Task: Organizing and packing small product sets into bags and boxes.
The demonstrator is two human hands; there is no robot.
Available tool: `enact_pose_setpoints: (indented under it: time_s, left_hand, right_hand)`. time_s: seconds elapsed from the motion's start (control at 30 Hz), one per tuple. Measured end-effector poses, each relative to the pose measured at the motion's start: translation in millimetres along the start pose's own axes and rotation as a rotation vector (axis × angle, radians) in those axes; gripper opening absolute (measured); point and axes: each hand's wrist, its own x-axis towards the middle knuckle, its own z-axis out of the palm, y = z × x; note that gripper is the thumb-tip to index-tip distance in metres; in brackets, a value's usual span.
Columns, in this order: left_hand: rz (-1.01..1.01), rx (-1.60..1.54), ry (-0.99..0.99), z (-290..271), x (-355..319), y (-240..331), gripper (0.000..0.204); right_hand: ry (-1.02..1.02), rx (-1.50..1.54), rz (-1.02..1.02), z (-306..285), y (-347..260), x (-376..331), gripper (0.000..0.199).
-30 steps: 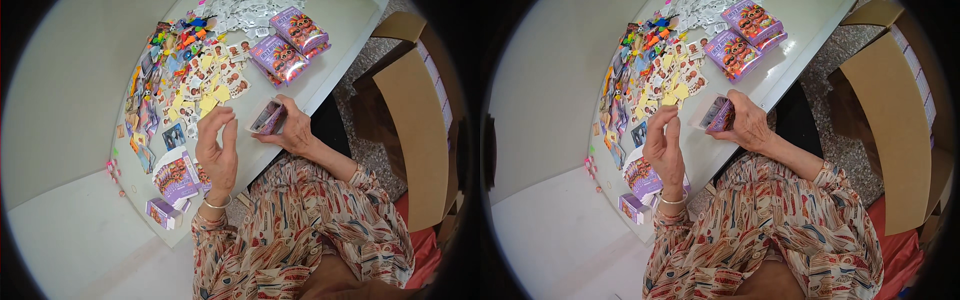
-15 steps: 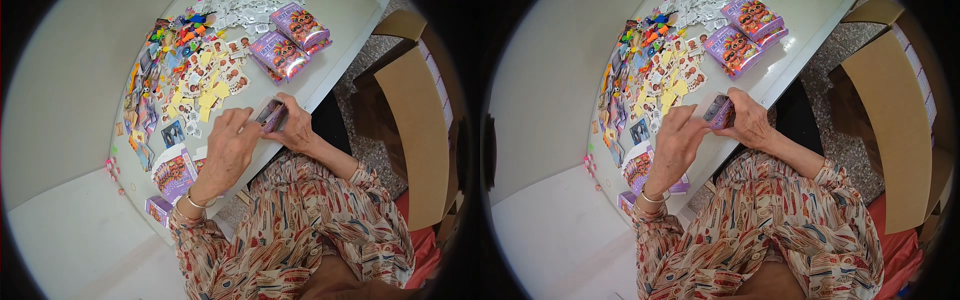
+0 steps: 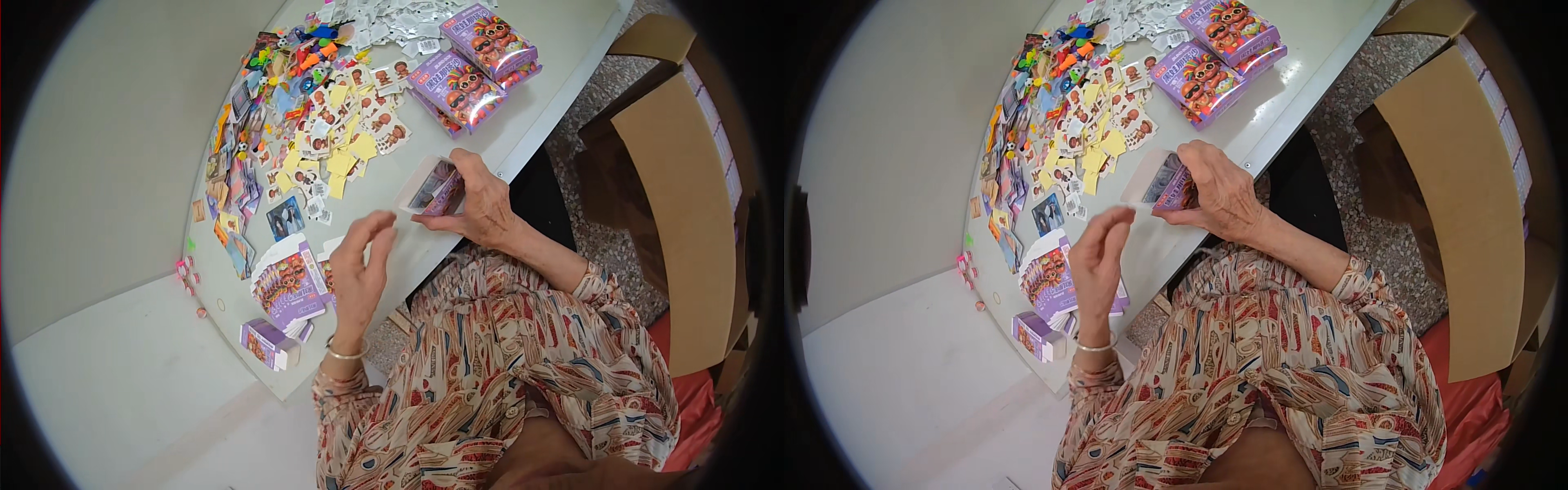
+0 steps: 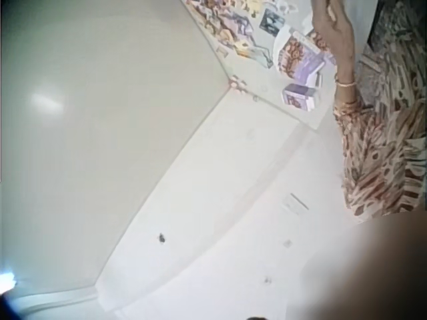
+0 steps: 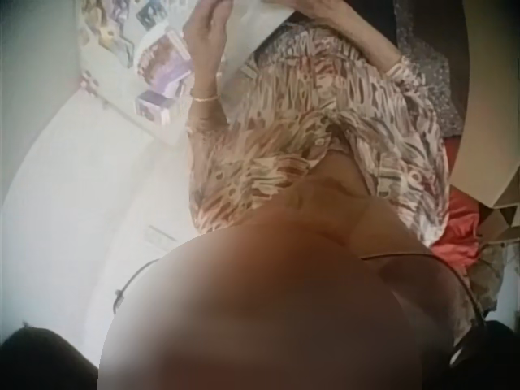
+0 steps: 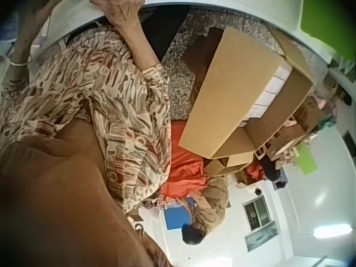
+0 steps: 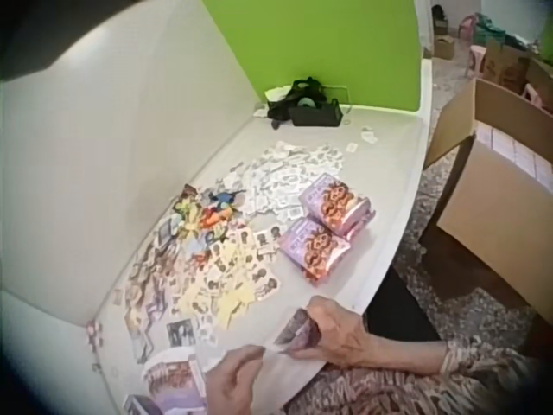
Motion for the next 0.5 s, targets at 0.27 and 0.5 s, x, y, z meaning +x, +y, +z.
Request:
enact_pose_setpoints:
  time_s: [0.27,0.5]
  left_hand:
    - [-0.338,-0.743,-0.023,21,35,-13,0.021]
    - [-0.348,-0.837,-0.107,23,47,2,0.029]
  right_hand:
    - [-0.05,0.099,-0.003,-12,4,2,0.093]
    - [-0.221,0.135,-0.013,-26,4,17,0.087]
